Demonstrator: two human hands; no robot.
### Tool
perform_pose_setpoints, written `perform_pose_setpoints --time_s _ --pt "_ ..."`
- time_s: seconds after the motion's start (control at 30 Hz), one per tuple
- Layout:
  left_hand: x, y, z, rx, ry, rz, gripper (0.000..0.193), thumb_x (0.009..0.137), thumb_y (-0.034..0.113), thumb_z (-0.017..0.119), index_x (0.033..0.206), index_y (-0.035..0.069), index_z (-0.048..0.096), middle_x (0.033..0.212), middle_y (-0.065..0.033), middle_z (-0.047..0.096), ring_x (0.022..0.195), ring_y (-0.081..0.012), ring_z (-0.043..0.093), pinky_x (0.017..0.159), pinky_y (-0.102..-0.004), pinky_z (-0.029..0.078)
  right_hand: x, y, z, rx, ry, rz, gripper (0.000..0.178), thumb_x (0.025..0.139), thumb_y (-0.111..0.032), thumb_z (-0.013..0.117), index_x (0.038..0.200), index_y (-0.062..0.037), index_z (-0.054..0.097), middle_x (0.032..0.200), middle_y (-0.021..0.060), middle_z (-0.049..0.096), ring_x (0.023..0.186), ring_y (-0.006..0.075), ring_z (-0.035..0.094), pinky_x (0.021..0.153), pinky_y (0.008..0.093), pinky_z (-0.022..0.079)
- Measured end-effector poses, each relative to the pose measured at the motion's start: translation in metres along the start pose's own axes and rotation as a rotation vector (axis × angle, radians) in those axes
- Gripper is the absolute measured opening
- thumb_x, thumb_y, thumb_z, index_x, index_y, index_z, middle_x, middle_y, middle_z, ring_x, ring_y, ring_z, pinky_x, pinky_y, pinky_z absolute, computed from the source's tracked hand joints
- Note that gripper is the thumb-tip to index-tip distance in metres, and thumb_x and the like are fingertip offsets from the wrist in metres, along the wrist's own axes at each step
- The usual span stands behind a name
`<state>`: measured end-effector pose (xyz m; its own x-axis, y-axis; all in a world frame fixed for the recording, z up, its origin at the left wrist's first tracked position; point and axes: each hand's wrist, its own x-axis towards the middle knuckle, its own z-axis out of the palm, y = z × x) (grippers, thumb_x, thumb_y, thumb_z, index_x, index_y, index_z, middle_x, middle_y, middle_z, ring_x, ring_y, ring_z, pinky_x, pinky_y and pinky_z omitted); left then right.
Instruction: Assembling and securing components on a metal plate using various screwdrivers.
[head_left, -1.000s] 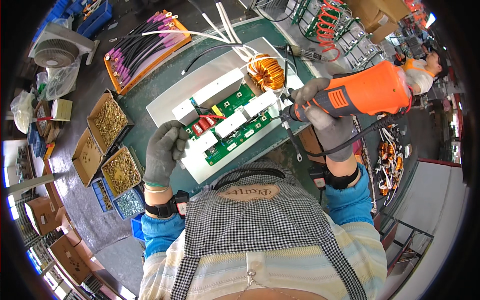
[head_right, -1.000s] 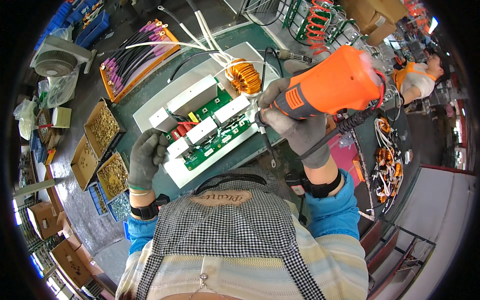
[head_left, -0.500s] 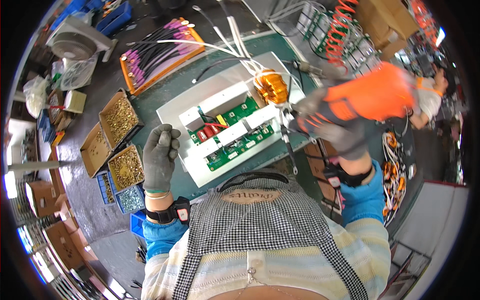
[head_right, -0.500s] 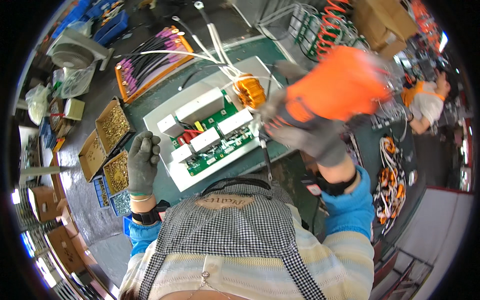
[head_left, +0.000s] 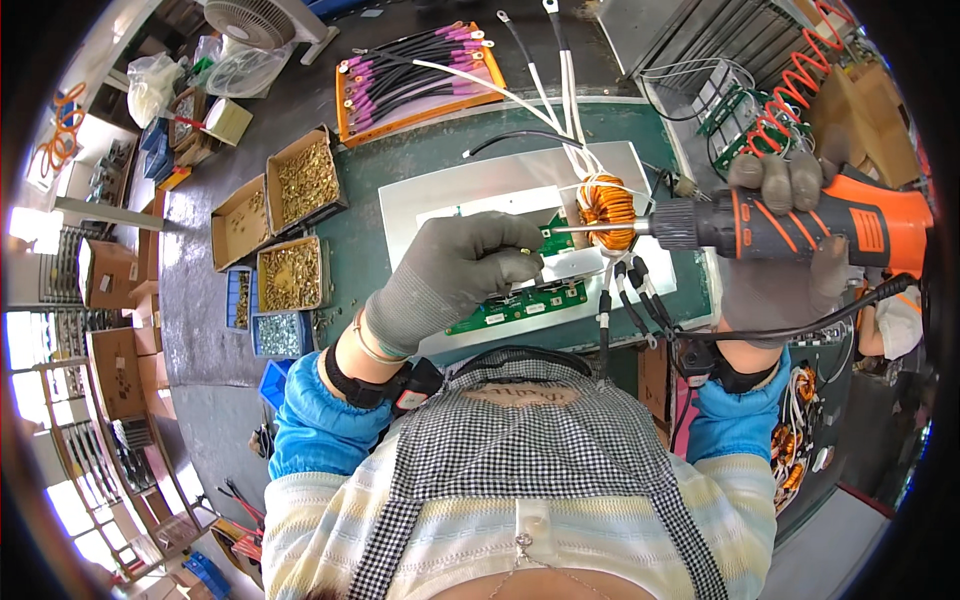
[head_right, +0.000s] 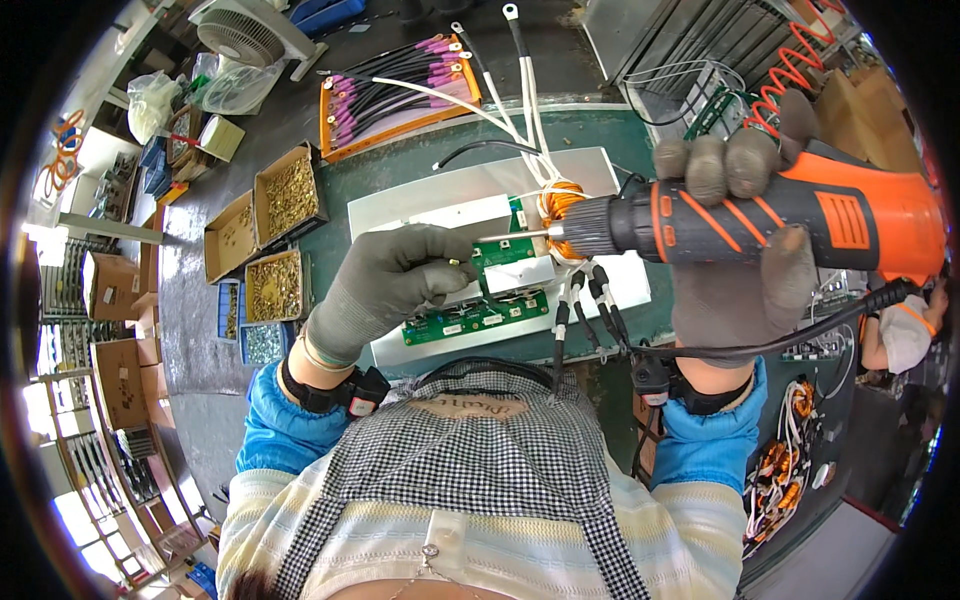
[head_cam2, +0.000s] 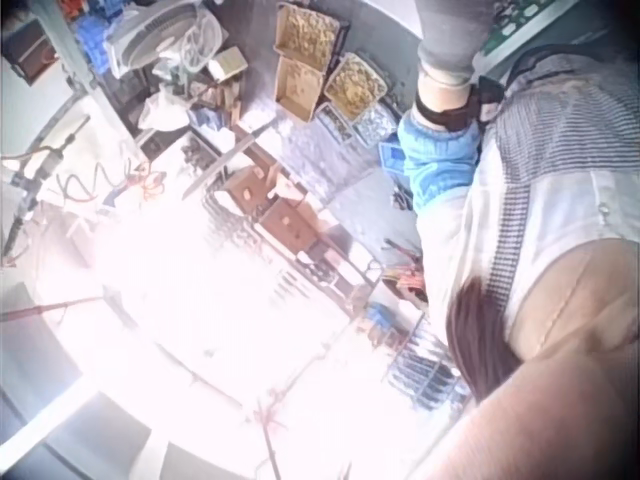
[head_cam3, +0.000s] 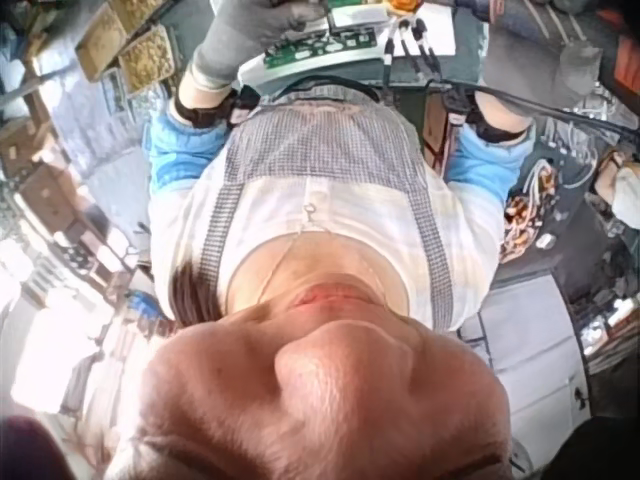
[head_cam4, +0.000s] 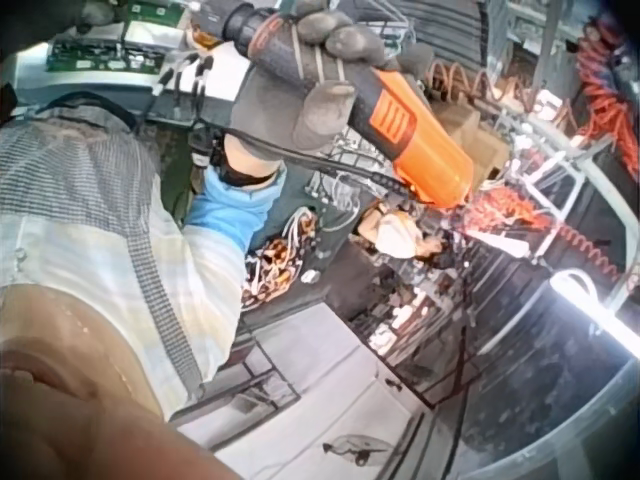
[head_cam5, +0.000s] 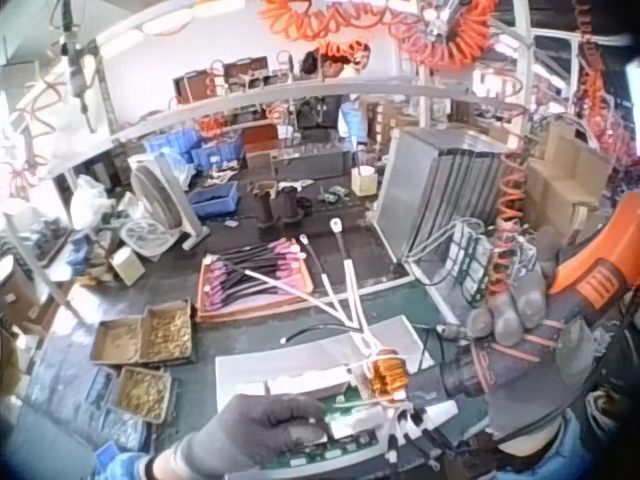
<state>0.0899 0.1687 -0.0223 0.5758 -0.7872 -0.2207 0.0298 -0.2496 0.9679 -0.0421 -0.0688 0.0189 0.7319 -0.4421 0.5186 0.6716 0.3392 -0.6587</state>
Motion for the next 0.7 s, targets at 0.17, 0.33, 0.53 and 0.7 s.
perform_pose_setpoints --time_s 0.17,0.33,0.53,0.7 --pt "0.004 -0.002 0.009 0.046 0.021 -0.031 0.023 0.081 0.002 0.066 0.103 -0.005 0.066 0.08 -0.0037 0.066 0.068 -0.005 0.057 0.062 -0.019 0.049 0.005 0.009 -0.001 0.04 -0.119 0.032 0.063 0.084 -0.029 0.07 0.133 -0.0099 0.035 0.095 0.0017 0.05 0.093 0.019 0.053 0.097 0.0455 0.041" --pt "0.006 -0.004 0.014 0.036 0.062 -0.077 0.024 0.08 0.006 0.067 0.103 -0.002 0.067 0.079 -0.0062 0.067 0.068 -0.0078 0.06 0.065 -0.0222 0.05 0.001 0.011 0.0 0.037 0.022 0.026 0.074 0.08 -0.026 0.073 0.137 -0.0006 0.034 0.088 -0.0002 0.046 0.084 0.0148 0.048 0.094 0.0393 0.038" --pt "0.007 -0.006 0.022 0.098 0.089 -0.017 0.023 0.079 0.004 0.067 0.101 -0.004 0.067 0.077 -0.0057 0.066 0.067 -0.0078 0.06 0.063 -0.0211 0.05 -0.006 0.01 0.005 0.014 -0.04 0.109 0.061 0.086 -0.025 0.068 0.134 -0.0098 0.034 0.097 0.004 0.054 0.092 0.0196 0.056 0.101 0.0461 0.038" --pt "0.006 -0.009 0.026 0.352 0.121 0.134 0.023 0.077 0.007 0.069 0.098 -0.001 0.068 0.076 -0.0065 0.067 0.067 -0.0082 0.061 0.064 -0.0237 0.05 -0.016 0.005 0.018 -0.148 0.128 0.138 0.064 0.088 -0.024 0.064 0.14 -0.0108 0.029 0.099 0.0057 0.055 0.097 0.0207 0.057 0.103 0.0475 0.04"
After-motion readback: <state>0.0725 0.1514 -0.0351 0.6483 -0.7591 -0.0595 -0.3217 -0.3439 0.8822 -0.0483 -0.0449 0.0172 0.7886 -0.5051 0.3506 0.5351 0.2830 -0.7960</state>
